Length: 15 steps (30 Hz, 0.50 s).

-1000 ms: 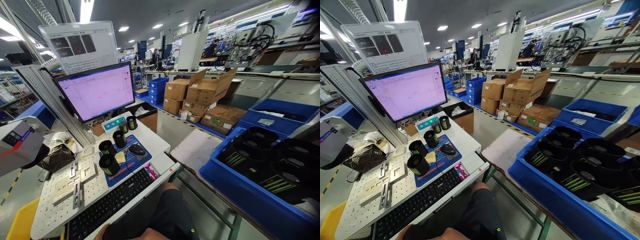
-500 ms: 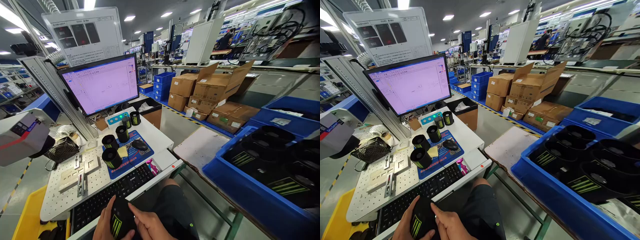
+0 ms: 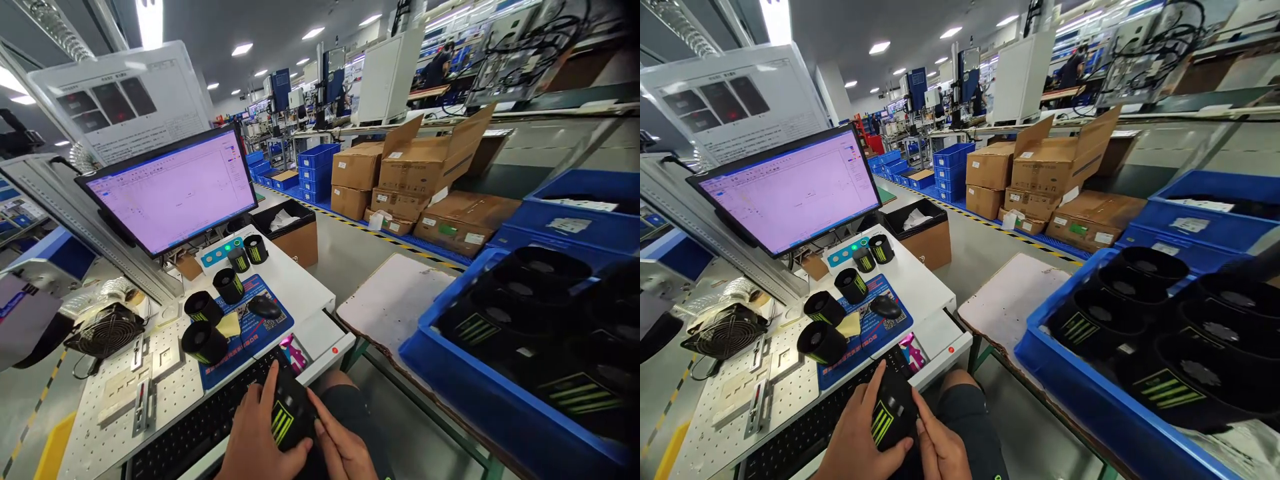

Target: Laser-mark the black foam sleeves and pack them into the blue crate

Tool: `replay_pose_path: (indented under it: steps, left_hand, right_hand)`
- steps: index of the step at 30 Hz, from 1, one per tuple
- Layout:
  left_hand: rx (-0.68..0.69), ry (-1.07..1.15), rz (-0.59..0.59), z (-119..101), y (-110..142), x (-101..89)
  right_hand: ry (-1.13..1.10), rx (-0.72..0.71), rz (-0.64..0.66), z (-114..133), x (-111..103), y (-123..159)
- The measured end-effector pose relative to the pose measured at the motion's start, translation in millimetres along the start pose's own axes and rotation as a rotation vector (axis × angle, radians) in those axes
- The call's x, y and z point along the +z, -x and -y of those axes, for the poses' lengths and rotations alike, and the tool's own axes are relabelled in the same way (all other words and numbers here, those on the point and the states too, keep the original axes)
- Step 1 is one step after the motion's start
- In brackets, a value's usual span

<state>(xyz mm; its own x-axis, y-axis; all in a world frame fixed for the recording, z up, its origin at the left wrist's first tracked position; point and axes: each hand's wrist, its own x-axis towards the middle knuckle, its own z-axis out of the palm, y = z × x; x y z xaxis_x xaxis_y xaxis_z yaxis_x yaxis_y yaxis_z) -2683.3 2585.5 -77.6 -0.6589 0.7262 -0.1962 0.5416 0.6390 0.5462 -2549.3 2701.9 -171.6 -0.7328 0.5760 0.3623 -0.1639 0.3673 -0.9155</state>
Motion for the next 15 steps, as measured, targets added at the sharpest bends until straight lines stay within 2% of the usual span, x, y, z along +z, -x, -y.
replay_pose_path:
  steps: [5, 8, 11, 15]
  left_hand:
    - [0.07, 0.043, 0.065, -41, -26, 7.7]
    - [0.109, 0.078, 0.01, -59, -60, 0.1]
    - [0.131, 0.133, -0.172, -74, -117, -11.2]
    - [0.143, 0.184, -0.433, -79, -211, -21.9]
  right_hand:
    - [0.085, 0.039, -0.182, -6, -38, -11]
    - [0.13, 0.098, -0.302, -9, -66, -19]
    - [0.136, 0.194, -0.399, -12, -82, -23]
    - [0.109, 0.316, -0.494, -13, -83, -20]
